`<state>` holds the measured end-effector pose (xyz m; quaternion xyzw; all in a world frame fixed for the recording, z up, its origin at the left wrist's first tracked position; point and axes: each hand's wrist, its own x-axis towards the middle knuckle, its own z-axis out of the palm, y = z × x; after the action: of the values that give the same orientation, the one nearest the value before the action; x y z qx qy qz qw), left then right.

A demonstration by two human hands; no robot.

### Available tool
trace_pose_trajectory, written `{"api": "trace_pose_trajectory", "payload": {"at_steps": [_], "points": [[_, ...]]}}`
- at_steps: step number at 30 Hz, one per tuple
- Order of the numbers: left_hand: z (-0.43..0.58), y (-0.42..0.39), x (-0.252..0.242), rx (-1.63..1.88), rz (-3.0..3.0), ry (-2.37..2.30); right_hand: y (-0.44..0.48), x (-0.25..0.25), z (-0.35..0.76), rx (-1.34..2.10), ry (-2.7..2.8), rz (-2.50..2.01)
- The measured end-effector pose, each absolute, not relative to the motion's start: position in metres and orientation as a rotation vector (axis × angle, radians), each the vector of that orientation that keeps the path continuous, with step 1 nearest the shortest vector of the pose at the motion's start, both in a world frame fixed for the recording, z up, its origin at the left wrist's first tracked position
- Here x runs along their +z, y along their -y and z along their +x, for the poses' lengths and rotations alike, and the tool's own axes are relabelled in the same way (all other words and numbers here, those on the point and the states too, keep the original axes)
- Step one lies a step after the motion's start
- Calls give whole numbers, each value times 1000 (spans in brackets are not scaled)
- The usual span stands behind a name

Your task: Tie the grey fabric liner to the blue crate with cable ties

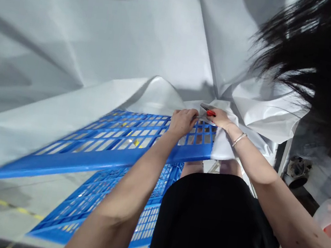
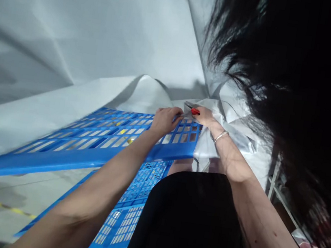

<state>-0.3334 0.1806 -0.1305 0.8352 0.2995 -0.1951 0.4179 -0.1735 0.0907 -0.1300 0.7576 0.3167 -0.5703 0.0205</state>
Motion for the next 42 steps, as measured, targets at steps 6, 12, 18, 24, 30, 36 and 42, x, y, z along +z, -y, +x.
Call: {"api": "trace_pose_trajectory", "payload": {"at_steps": [6,12,18,24,30,36,42], "points": [[-334,-176,-133,-444,2038,-849,-82,-137,-175,-1888,-975,2375],[-331,-179,-133,-408,2066,-849,-79,-141,-178,-1901,-866,2500],[-333,-182,-131,-430,2108,-723,-78,-141,-173,-2187,-690,2494],[-329,-183,-129,-489,2112,-627,-78,-139,-169,-2377,-551,2418],[-321,-187,-119,-574,2159,-555,-78,-134,-171,-2459,-378,2353],[-315,-184,-126,-749,2087,-677,-92,-111,-169,-2060,-760,2300],[-316,-185,-135,-746,1924,-733,-92,-109,-168,-1750,-975,2289]]}}
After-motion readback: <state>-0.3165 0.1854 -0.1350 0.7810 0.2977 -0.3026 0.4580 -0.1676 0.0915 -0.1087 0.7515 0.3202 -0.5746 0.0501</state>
